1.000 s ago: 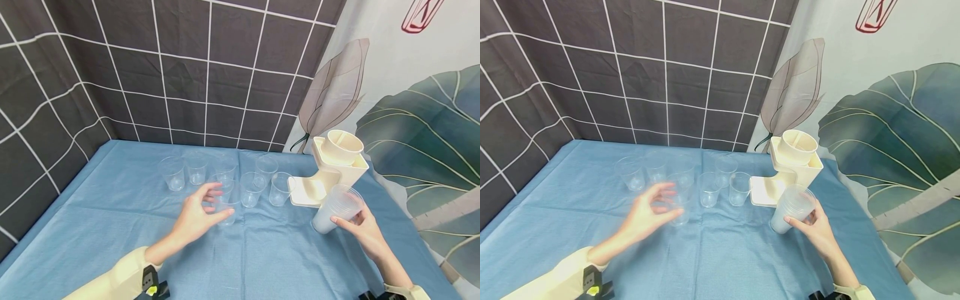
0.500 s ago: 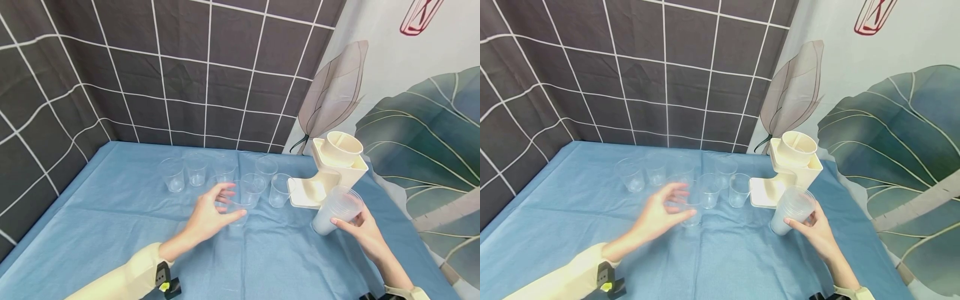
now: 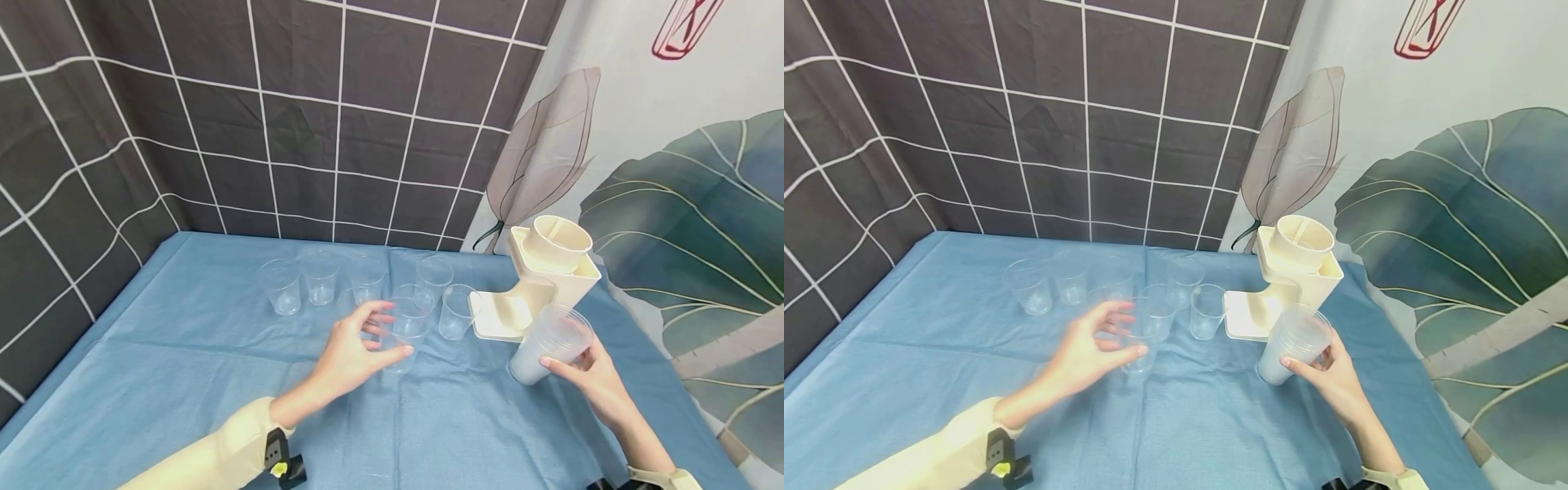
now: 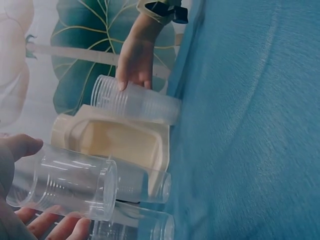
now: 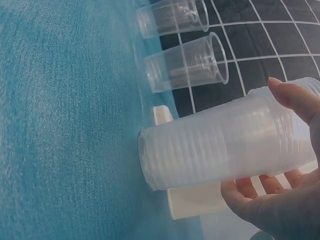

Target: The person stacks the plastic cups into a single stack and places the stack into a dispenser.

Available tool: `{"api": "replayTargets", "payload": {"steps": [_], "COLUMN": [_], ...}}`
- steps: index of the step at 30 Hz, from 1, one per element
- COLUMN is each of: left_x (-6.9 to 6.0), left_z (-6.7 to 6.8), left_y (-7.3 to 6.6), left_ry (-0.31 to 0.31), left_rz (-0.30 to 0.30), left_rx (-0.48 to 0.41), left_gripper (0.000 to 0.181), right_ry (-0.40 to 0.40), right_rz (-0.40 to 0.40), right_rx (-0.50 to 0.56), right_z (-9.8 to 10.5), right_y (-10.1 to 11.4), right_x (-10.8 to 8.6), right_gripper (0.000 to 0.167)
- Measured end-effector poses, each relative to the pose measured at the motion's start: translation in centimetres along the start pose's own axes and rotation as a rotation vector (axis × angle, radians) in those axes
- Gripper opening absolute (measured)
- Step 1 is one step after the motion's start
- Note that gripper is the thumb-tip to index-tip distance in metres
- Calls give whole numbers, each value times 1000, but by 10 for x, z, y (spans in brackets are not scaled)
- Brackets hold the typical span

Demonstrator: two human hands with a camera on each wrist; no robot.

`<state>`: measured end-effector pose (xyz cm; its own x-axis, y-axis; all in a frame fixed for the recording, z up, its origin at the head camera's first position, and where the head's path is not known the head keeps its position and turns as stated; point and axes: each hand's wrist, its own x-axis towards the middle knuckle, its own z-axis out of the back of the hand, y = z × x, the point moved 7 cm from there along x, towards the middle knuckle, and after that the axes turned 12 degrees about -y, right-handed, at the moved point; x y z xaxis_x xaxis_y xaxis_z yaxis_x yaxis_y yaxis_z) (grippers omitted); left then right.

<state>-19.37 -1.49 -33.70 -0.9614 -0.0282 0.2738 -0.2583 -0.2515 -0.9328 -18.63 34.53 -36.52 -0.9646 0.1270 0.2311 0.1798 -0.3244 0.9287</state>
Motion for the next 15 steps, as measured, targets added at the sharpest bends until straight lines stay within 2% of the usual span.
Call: {"api": "replayTargets", "payload": {"steps": [15], "left_x": [0], "left_z": [-13], "left_y": [-2], "left_ry": [27], "left_rz": [-11], "left_rx": [-22], "left_gripper": [59], "right_ry": [-3], "right_rz": [1], "right_rx": [-20], "right_z": [0], "right_y": [0], "right_x": [0], "right_gripper": [68]}}
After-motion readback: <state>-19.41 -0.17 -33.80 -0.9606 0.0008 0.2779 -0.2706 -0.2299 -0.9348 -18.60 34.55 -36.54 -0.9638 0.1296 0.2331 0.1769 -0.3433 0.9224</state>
